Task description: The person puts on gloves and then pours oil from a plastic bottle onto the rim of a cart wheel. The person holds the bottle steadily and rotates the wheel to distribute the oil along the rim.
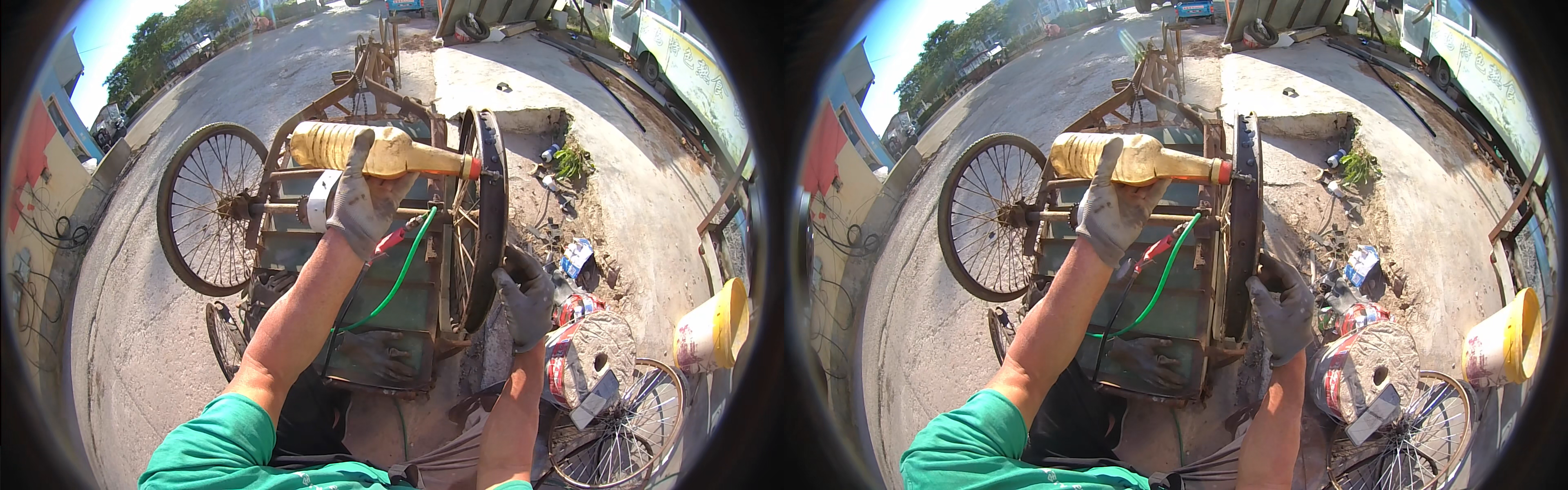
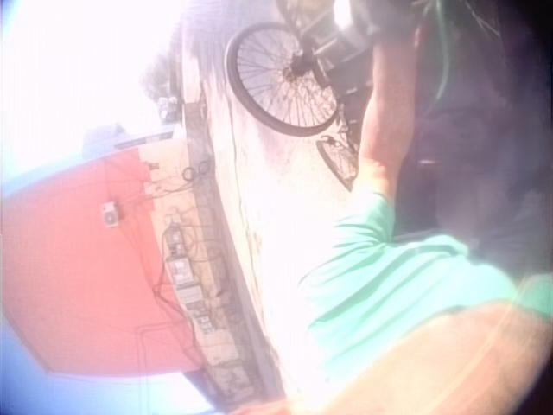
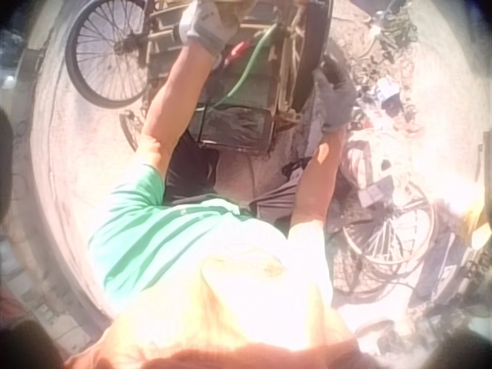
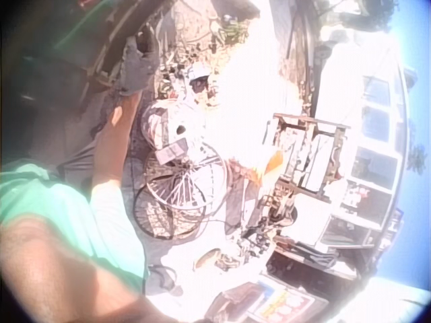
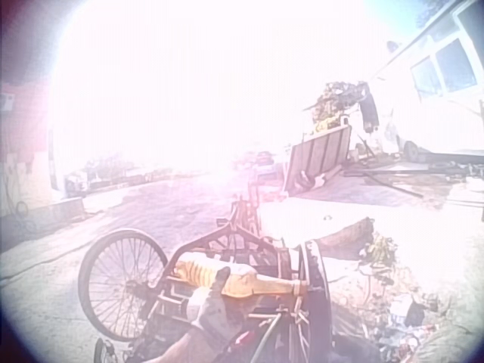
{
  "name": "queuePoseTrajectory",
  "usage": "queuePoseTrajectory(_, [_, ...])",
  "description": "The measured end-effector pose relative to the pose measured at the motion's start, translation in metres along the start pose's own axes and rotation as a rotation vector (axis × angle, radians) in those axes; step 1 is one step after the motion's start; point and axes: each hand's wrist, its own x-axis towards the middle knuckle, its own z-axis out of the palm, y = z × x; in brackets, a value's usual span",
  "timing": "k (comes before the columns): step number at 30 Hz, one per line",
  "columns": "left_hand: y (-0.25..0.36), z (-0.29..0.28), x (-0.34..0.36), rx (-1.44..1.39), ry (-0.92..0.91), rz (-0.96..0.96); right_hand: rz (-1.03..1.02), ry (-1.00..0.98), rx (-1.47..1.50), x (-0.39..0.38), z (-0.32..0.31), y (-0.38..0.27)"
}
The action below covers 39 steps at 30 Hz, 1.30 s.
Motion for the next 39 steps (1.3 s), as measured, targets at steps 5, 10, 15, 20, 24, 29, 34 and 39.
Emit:
queuePoseTrajectory(5, [0.0,0.002,-0.001,-0.007,-0.037,-0.002,-0.003,0.005,0.013,0.0,0.001,0.001])
queuePoseTrajectory(10, [0.001,0.001,-0.001,0.006,-0.039,0.011,0.001,-0.007,0.031,0.001,0.001,0.004])
queuePoseTrajectory(15, [0.001,0.004,-0.002,0.027,-0.049,0.017,0.029,0.0,0.071,0.0,0.002,0.003])
queuePoseTrajectory(20, [0.0,0.001,-0.003,-0.021,-0.039,-0.028,0.006,0.008,0.069,0.002,0.005,0.005])
queuePoseTrajectory(24, [-0.001,0.002,-0.007,-0.046,-0.048,-0.07,-0.407,0.028,-0.536,-0.003,-0.028,0.058])
queuePoseTrajectory(29, [0.0,0.003,-0.015,-0.054,-0.032,-0.083,-0.04,-0.195,-0.289,-0.003,-0.033,0.032])
queuePoseTrajectory(34, [0.0,0.001,-0.019,-0.046,-0.038,-0.081,-0.082,-0.016,-0.556,-0.005,-0.017,0.029])
queuePoseTrajectory(39, [-0.002,0.005,-0.02,-0.012,-0.027,-0.05,-0.001,-0.043,-0.154,-0.003,-0.008,0.017])
